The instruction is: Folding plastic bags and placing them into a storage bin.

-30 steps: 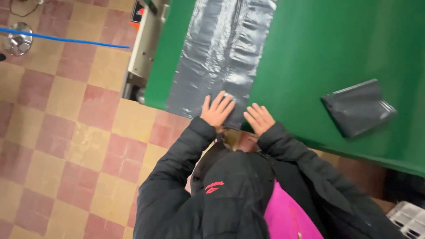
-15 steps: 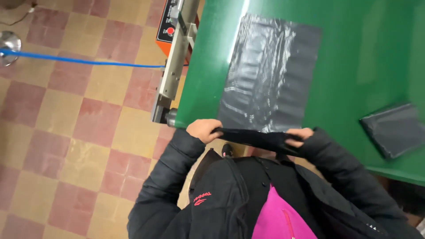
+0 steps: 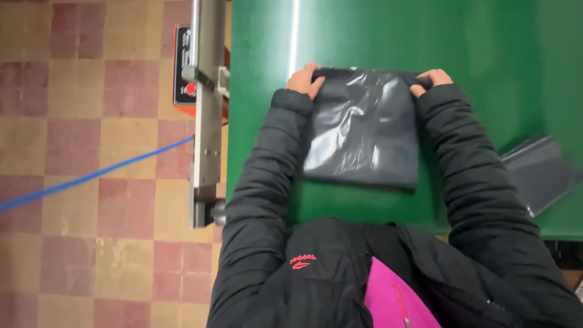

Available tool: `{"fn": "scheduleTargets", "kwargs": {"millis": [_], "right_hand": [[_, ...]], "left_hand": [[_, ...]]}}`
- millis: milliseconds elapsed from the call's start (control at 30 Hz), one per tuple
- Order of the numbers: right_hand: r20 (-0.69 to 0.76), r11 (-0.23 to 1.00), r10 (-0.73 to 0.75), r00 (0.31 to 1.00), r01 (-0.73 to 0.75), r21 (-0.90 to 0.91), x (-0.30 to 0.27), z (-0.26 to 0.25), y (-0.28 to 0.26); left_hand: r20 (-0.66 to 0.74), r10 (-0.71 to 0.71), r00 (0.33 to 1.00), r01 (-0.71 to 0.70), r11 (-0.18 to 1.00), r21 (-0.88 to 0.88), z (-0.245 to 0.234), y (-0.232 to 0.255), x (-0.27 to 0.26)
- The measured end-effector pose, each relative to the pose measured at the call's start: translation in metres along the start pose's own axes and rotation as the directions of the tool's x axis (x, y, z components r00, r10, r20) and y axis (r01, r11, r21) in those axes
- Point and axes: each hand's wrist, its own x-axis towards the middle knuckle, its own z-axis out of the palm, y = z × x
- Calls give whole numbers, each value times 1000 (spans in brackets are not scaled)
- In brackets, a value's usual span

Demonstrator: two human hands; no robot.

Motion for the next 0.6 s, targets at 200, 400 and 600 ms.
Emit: {"fn": "scheduleTargets", "kwargs": {"millis": [200,400,600], "right_hand": [[187,987,-67,980,92,-131,34,16,-1],[469,871,18,883,217,-442,65,39,7],[265,902,-372,890,414,-124,-25,-38,-108]], "left_hand": [[4,-93,996,86,941,327,-37,76,-21],[0,156,988,-152,967,203,20,104,-84],[657,-155,738,630,-191,-753,2,74,-115]]}}
